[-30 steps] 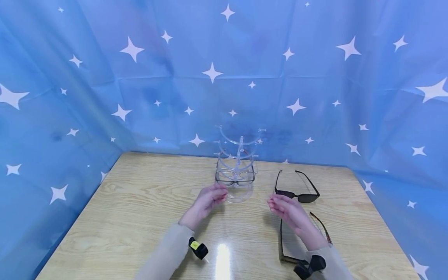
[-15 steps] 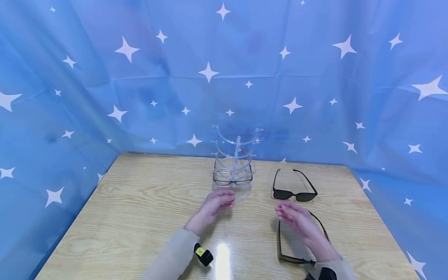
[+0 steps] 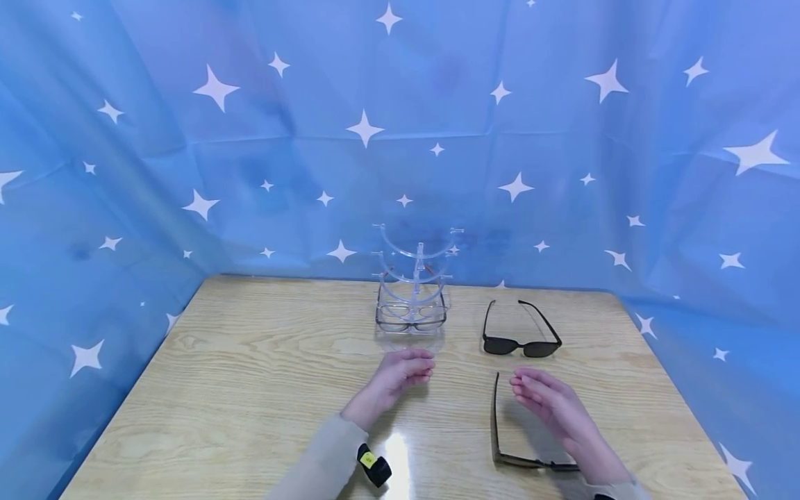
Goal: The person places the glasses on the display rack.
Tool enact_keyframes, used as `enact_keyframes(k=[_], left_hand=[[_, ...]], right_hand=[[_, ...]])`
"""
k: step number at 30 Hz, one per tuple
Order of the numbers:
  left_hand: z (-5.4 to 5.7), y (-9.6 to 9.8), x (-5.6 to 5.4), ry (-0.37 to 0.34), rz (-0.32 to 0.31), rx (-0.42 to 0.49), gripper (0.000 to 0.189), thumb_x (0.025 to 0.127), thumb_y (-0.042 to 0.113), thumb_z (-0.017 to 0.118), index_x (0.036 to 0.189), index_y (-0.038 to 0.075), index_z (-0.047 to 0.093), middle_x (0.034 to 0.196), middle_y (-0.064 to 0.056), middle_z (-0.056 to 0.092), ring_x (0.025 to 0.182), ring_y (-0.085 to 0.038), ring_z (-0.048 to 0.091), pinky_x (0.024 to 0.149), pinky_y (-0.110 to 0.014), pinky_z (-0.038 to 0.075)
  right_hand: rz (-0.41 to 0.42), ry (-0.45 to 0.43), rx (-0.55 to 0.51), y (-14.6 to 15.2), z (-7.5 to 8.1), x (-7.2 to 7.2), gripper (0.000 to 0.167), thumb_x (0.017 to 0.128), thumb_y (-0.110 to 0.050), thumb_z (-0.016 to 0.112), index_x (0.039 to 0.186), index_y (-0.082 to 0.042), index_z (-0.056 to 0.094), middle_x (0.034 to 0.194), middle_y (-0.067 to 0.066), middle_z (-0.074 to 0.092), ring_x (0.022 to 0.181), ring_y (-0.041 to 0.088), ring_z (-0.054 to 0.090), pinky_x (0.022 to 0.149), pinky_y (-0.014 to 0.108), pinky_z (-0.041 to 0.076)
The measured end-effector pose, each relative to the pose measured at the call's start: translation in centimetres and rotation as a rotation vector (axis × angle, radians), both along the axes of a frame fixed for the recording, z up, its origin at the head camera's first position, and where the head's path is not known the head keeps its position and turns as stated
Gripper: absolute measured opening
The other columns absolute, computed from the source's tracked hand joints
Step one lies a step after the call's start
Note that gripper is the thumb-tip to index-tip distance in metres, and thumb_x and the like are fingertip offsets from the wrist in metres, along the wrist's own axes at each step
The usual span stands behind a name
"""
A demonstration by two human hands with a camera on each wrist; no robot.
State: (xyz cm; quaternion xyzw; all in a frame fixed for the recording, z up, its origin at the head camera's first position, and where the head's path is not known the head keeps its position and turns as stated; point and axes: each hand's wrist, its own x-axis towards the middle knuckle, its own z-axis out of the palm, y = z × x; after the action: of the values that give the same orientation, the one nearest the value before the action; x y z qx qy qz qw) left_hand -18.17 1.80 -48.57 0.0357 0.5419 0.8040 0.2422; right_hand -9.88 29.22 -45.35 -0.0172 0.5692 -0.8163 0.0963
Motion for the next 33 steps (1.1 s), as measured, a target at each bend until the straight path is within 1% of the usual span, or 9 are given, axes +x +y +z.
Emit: enact_keyframes(k=[2,5,11,15,21,25,28,31,33], left_hand=[[-0.1,0.4,0.0,-0.02,-0.002,-0.014,0.031,0.083,-0.002,0.061,0.112,-0.014,0.057,0.08,-0.003,0.065,0.071,-0.009,0.062,0.067,-0.018,0.055],[0.0,1.0,0.3,-0.011,-0.007,-0.041,0.03,0.083,-0.003,0.061,0.111,-0.014,0.058,0.08,-0.002,0.065,0.069,-0.008,0.062,0.067,-0.019,0.055],[-0.1,1.9,1.0,0.086,-0.034,-0.15,0.027,0.08,-0.001,0.065,0.105,-0.011,0.062,0.082,0.001,0.065,0.069,-0.009,0.061,0.073,-0.027,0.056],[-0.2,2.5,1.5,0.149,-0.06,-0.199,0.028,0.079,0.002,0.066,0.104,-0.01,0.063,0.084,-0.002,0.067,0.07,-0.008,0.061,0.076,-0.031,0.056],[-0.3,3.5,2.4,0.233,-0.093,-0.225,0.025,0.08,0.001,0.067,0.101,-0.011,0.064,0.089,-0.008,0.068,0.073,-0.008,0.06,0.073,-0.024,0.054],[-0.5,4.4,3.0,0.254,-0.118,-0.247,0.022,0.079,0.0,0.068,0.099,-0.008,0.065,0.088,-0.008,0.067,0.074,-0.008,0.06,0.07,-0.019,0.053],[-0.8,5.1,3.4,0.255,-0.13,-0.249,0.02,0.079,0.0,0.068,0.097,-0.008,0.066,0.084,-0.007,0.067,0.072,-0.008,0.059,0.067,-0.017,0.052],[-1.0,5.7,3.8,0.243,-0.14,-0.239,0.019,0.078,-0.002,0.068,0.096,-0.009,0.066,0.082,-0.007,0.067,0.069,-0.007,0.059,0.064,-0.016,0.051],[-1.0,6.1,4.1,0.248,-0.142,-0.243,0.018,0.078,-0.003,0.068,0.095,-0.01,0.066,0.08,-0.008,0.067,0.067,-0.007,0.058,0.062,-0.016,0.051]], right_hand=[[-0.01,-0.006,-0.004,0.4,0.0,0.2,0.024,0.096,0.0,0.046,0.102,-0.01,0.067,0.098,0.003,0.069,0.092,0.011,0.065,0.085,0.024,0.053],[-0.031,-0.014,0.0,1.0,0.0,0.6,0.024,0.096,-0.001,0.047,0.102,-0.011,0.067,0.098,0.002,0.069,0.092,0.011,0.065,0.085,0.024,0.053],[-0.023,0.012,-0.009,2.4,0.1,1.4,0.028,0.097,0.001,0.044,0.104,-0.011,0.068,0.101,0.004,0.069,0.095,0.012,0.065,0.086,0.025,0.052],[-0.04,0.015,0.034,3.4,0.1,2.1,0.029,0.097,0.001,0.044,0.105,-0.013,0.068,0.103,0.003,0.069,0.097,0.013,0.065,0.086,0.025,0.052],[-0.105,0.018,0.134,4.9,-0.4,3.2,0.027,0.097,0.0,0.045,0.105,-0.013,0.068,0.102,0.001,0.069,0.096,0.011,0.065,0.083,0.024,0.053],[-0.156,-0.027,0.217,5.8,-0.5,3.8,0.025,0.097,-0.003,0.049,0.104,-0.017,0.067,0.102,-0.002,0.069,0.096,0.01,0.064,0.083,0.024,0.054],[-0.193,-0.102,0.29,6.3,-0.4,4.1,0.02,0.096,-0.009,0.053,0.106,-0.019,0.066,0.102,-0.004,0.068,0.097,0.009,0.064,0.084,0.024,0.053],[-0.222,-0.149,0.304,6.9,-0.5,4.6,0.018,0.095,-0.011,0.055,0.106,-0.019,0.066,0.102,-0.003,0.068,0.097,0.009,0.064,0.084,0.024,0.053],[-0.228,-0.147,0.294,7.3,-0.7,5.0,0.019,0.095,-0.011,0.055,0.105,-0.021,0.067,0.102,-0.003,0.068,0.096,0.009,0.064,0.084,0.023,0.053]])
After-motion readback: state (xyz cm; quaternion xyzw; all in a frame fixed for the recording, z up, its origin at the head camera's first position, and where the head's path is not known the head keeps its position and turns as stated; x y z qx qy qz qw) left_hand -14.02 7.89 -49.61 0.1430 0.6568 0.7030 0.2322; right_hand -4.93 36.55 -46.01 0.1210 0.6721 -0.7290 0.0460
